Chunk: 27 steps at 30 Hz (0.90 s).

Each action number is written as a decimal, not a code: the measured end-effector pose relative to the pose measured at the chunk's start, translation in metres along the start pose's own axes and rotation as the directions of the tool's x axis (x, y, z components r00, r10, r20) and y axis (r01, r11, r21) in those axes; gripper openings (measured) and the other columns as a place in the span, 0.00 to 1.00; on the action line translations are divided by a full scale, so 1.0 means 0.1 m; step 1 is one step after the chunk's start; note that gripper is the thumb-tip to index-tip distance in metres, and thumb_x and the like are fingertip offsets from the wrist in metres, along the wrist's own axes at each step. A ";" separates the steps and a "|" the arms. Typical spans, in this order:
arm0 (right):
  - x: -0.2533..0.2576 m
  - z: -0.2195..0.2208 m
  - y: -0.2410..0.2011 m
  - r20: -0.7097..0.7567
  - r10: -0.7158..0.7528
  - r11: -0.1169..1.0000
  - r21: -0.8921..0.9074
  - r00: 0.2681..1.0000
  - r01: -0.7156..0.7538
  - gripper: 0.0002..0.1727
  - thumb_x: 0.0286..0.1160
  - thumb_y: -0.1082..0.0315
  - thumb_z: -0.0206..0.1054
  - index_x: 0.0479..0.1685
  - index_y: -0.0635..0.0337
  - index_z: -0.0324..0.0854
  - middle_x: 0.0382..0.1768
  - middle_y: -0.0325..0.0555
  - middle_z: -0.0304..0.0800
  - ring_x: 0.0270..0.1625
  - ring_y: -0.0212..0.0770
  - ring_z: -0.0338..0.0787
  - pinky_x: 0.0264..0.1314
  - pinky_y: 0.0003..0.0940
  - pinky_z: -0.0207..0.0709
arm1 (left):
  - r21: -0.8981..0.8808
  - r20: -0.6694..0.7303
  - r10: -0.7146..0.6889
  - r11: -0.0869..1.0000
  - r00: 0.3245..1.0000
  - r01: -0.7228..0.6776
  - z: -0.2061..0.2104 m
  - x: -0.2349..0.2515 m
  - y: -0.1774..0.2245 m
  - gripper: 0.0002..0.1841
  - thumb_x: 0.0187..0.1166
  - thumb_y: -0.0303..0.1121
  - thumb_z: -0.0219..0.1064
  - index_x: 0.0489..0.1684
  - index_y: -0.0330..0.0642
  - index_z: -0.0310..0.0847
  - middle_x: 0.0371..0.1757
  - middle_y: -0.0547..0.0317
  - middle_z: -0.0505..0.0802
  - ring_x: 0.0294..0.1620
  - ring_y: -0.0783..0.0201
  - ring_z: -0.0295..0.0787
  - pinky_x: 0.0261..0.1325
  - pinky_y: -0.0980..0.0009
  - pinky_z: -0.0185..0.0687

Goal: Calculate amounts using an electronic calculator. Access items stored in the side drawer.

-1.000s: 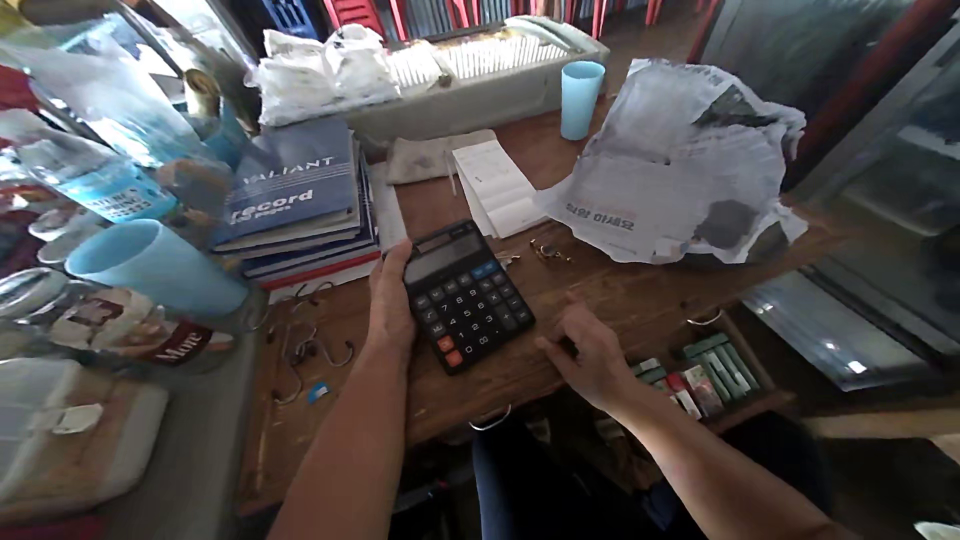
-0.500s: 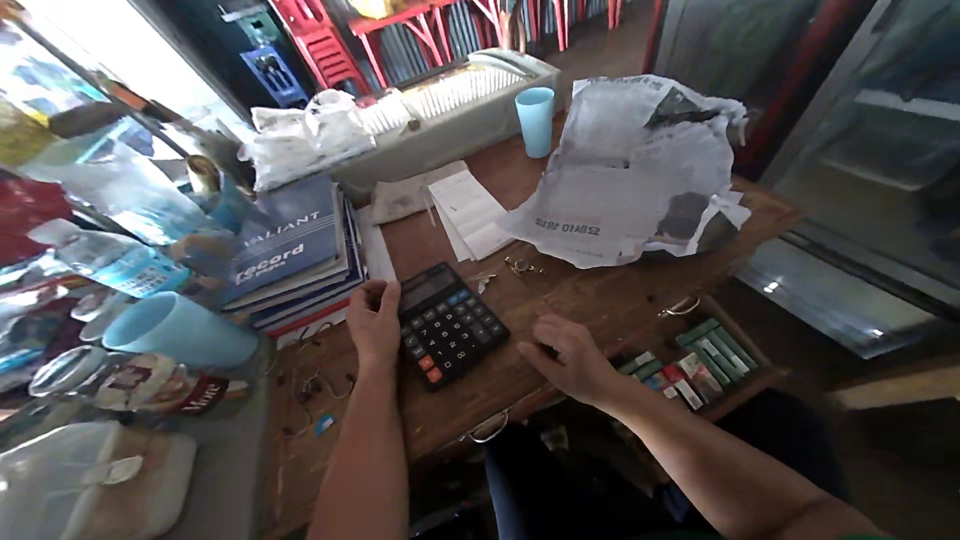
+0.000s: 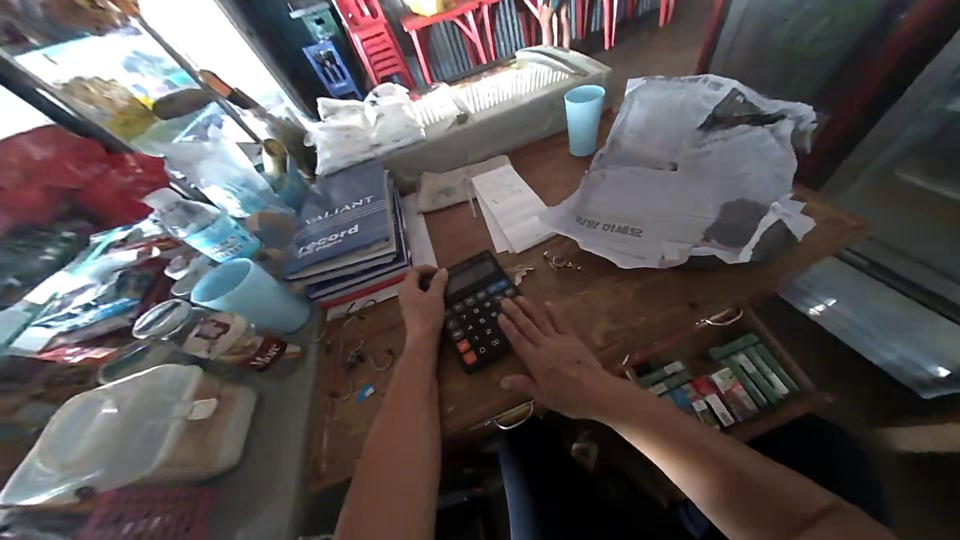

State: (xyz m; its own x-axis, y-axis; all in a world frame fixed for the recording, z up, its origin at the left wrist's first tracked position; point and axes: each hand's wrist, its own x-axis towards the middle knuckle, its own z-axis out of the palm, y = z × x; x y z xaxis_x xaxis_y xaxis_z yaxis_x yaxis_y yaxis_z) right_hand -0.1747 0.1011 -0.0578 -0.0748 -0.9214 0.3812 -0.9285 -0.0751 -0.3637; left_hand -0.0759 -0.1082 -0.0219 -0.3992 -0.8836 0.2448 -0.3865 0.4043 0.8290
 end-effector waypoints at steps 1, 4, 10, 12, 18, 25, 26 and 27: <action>0.10 0.02 -0.01 0.018 0.004 1.000 0.009 1.000 -0.004 0.48 0.84 0.34 0.50 0.91 0.66 0.58 0.92 0.58 0.55 0.96 0.56 0.49 0.93 0.65 0.39 | -0.018 0.000 0.001 1.000 1.000 -0.001 0.01 -0.01 0.00 0.15 0.88 0.34 0.62 0.60 0.29 0.80 0.54 0.38 0.88 0.54 0.50 0.85 0.62 0.50 0.78; 0.41 0.11 -0.03 0.036 0.019 1.000 0.000 0.999 -0.019 0.50 0.84 0.31 0.48 0.90 0.66 0.58 0.93 0.60 0.52 0.97 0.56 0.45 0.94 0.65 0.31 | -0.052 0.001 -0.003 0.999 1.000 0.004 0.02 -0.02 0.02 0.15 0.88 0.33 0.62 0.60 0.29 0.79 0.54 0.38 0.88 0.52 0.51 0.85 0.60 0.50 0.79; 0.50 0.26 -0.23 0.112 -0.137 0.990 -0.009 0.984 0.139 0.49 0.78 0.30 0.57 0.89 0.61 0.64 0.91 0.61 0.58 0.95 0.59 0.51 0.93 0.69 0.33 | -0.111 0.002 0.045 0.993 0.999 -0.044 0.03 0.00 0.02 0.14 0.86 0.29 0.63 0.59 0.25 0.77 0.51 0.40 0.87 0.49 0.58 0.84 0.57 0.60 0.80; 0.37 0.31 -0.30 0.116 -0.229 0.971 -0.039 0.966 0.235 0.49 0.79 0.31 0.56 0.87 0.64 0.66 0.91 0.57 0.60 0.94 0.57 0.55 0.93 0.67 0.40 | -0.119 -0.004 0.045 0.992 0.999 -0.045 0.04 0.02 0.01 0.14 0.85 0.29 0.63 0.59 0.26 0.78 0.51 0.41 0.88 0.49 0.59 0.84 0.57 0.60 0.80; -0.15 0.38 -0.35 -0.032 -0.488 0.870 0.053 0.872 0.489 0.33 0.80 0.42 0.63 0.73 0.60 0.81 0.78 0.52 0.82 0.85 0.53 0.75 0.89 0.58 0.60 | -0.092 0.014 0.042 0.995 0.999 -0.041 0.04 0.03 0.02 0.15 0.86 0.30 0.62 0.61 0.25 0.78 0.53 0.37 0.88 0.54 0.53 0.85 0.62 0.55 0.80; -0.08 0.10 0.06 -0.176 -0.058 0.997 0.036 0.983 0.065 0.30 0.83 0.51 0.64 0.77 0.59 0.78 0.84 0.61 0.71 0.89 0.61 0.66 0.87 0.63 0.60 | -0.108 0.008 0.074 0.992 0.997 -0.072 0.05 0.04 0.02 0.13 0.86 0.30 0.62 0.58 0.26 0.78 0.49 0.42 0.87 0.48 0.61 0.83 0.56 0.62 0.79; -0.05 0.05 0.08 -0.126 0.043 0.998 0.040 0.991 -0.038 0.33 0.84 0.49 0.62 0.82 0.59 0.74 0.87 0.63 0.65 0.90 0.63 0.62 0.88 0.62 0.58 | -0.129 0.005 0.082 0.988 0.997 -0.081 0.05 0.04 0.01 0.13 0.85 0.29 0.62 0.58 0.26 0.77 0.49 0.43 0.87 0.47 0.62 0.82 0.55 0.63 0.78; -0.04 0.01 0.08 -0.066 0.107 0.993 0.046 0.992 -0.104 0.35 0.85 0.46 0.60 0.86 0.57 0.70 0.89 0.64 0.59 0.92 0.65 0.56 0.90 0.62 0.55 | -0.154 0.001 0.085 0.984 0.996 -0.084 0.05 0.04 0.00 0.13 0.85 0.29 0.62 0.58 0.27 0.77 0.47 0.46 0.86 0.45 0.65 0.82 0.53 0.66 0.78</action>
State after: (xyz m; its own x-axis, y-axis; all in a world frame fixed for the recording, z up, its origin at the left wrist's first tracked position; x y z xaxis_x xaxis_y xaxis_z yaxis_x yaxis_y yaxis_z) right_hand -0.1818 0.1042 -0.0628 -0.1977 -0.8970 0.3954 -0.8979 0.0038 -0.4402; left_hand -0.0821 -0.1109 -0.0238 -0.4313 -0.8459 0.3138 -0.2187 0.4355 0.8732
